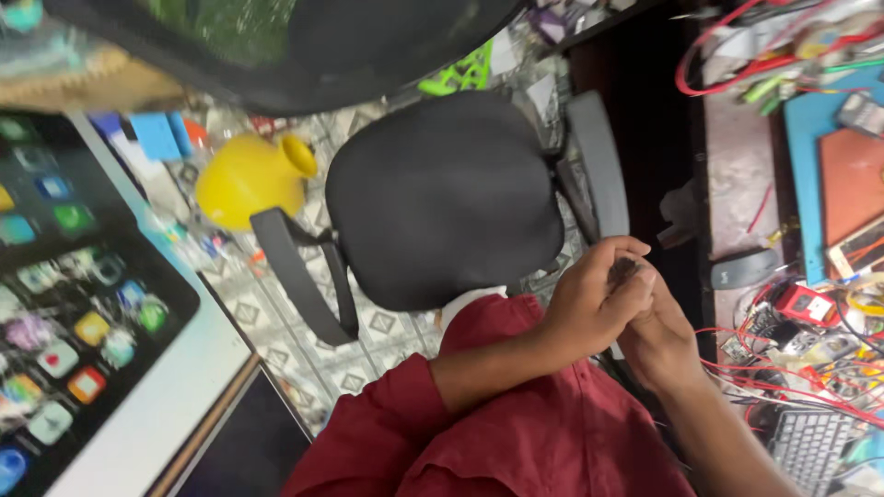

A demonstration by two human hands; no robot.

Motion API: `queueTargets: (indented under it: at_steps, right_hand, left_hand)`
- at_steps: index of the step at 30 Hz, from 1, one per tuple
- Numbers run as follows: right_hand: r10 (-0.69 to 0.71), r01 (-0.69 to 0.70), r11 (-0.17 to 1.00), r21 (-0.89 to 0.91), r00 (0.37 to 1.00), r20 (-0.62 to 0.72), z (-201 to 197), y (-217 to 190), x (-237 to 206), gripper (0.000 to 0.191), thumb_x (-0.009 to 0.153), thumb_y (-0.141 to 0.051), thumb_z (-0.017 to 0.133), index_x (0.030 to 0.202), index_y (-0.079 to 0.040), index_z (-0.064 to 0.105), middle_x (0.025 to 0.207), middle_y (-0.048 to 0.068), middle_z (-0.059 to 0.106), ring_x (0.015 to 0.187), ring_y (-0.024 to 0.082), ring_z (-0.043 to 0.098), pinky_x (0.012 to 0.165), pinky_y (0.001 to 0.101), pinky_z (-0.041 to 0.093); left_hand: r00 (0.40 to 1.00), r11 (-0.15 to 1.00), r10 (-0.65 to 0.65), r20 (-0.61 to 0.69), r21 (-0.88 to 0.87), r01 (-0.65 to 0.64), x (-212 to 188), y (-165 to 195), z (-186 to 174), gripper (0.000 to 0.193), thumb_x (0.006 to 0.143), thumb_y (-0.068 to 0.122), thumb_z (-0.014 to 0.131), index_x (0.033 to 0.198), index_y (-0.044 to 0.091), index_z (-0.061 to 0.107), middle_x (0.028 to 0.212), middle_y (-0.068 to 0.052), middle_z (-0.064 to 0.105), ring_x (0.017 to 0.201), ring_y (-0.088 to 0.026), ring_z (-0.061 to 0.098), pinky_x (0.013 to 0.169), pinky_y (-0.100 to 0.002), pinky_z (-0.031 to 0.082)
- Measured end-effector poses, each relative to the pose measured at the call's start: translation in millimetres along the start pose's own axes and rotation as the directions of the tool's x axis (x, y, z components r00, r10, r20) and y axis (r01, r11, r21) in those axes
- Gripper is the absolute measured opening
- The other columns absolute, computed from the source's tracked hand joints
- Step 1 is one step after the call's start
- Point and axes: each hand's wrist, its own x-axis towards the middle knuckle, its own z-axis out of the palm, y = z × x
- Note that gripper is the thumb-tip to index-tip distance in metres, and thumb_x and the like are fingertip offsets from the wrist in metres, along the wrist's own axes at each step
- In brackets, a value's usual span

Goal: The person uses a screwdriver to remove a small metal component from a disassembled monitor frame, then walks across the room to retrieve pliers and returns to continue working on the component.

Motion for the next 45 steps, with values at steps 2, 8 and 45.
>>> queueTargets:
  at_steps: [2,8,45]
  right_hand:
    - [0.055,-0.055,0.997,-0.061,0.998,0.003,9.8,1.1,2.7,0.061,0.106,-0.035,0.057,0.155,-0.003,0.04,0.139,0.008,0.053,0.126,0.019,0.054,0.107,0.0339,0.043]
    - [0.107,-0.087,0.989,-0.121,0.979,0.174,64.4,18.9,21.4,0.059,0.105,-0.033,0.059,0.153,-0.005,0.038,0.139,0.006,0.053,0.128,0.017,0.053,0.109,0.0327,0.042]
    - [-0.355,0.635,0.731,0.248,0.665,-0.657,186.3,401.7,-398.2,0.065,0.106,-0.066,0.042,0.135,-0.009,0.055,0.1,0.008,0.066,0.081,0.02,0.065,0.075,0.0336,0.053]
  left_hand:
    - [0.993,0.991,-0.116,-0.011,-0.061,0.115,-10.5,-1.9,-11.4,0.037,0.103,0.024,0.059,0.133,0.003,0.057,0.099,-0.012,0.07,0.091,-0.024,0.073,0.085,-0.035,0.058]
    - [0.977,0.988,-0.08,-0.196,-0.147,0.051,-40.1,4.3,-58.0,0.035,0.106,0.028,0.057,0.132,0.003,0.056,0.105,-0.009,0.069,0.088,-0.018,0.074,0.082,-0.031,0.059]
    - [0.877,0.64,0.302,-0.373,0.762,0.104,-294.0,-32.6,-311.3,0.108,0.072,0.006,0.084,0.149,0.016,0.008,0.123,-0.033,0.062,0.109,-0.051,0.064,0.094,-0.051,0.051]
